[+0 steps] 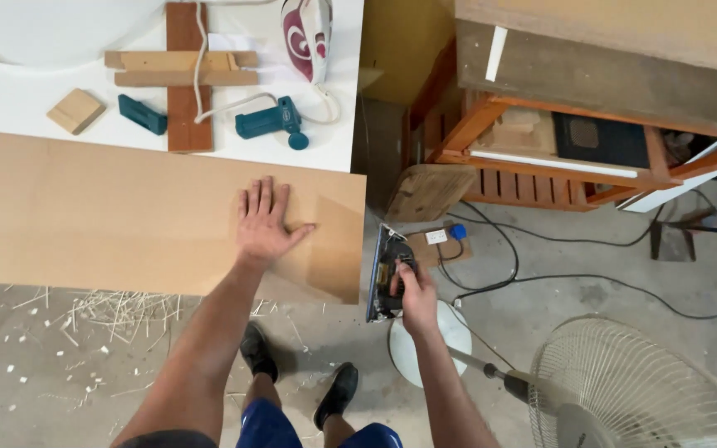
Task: The person irons a white plastic strip on a workbench, then uses a hand plane on a small wooden block. They place a large brown board on the table and use a hand plane and a sanding block to smooth its edge. The person wears black shoes throughout.
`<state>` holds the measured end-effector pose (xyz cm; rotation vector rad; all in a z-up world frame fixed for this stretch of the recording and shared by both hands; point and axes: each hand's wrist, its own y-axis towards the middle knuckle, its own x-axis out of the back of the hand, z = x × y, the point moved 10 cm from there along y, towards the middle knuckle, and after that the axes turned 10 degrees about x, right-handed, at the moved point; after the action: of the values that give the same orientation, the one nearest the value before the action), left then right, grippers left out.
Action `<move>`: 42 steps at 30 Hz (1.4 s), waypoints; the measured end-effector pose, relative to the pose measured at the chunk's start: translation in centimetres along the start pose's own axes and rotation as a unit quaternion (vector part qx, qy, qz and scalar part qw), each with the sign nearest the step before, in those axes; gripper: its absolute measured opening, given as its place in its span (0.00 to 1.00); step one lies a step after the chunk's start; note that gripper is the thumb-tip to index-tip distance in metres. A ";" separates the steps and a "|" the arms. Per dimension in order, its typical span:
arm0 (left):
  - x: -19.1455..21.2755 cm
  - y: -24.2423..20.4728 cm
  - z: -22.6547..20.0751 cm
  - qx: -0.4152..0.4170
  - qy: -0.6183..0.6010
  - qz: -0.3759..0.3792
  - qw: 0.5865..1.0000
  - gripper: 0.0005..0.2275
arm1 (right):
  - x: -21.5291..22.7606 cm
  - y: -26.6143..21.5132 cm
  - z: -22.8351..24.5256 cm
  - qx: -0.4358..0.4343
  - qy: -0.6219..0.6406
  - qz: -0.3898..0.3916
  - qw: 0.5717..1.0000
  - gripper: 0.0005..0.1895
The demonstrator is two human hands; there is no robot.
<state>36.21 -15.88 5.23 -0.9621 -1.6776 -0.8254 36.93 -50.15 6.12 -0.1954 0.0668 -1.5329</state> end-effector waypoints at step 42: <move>-1.3 0.6 0.1 0.006 0.035 0.079 0.996 0.47 | -4.1 -0.6 -4.8 0.035 -0.436 0.116 0.892 0.20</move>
<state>36.97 -15.80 4.04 -1.0304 -1.5241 -0.7345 35.34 -46.46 1.17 -0.7738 -0.6571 -1.0913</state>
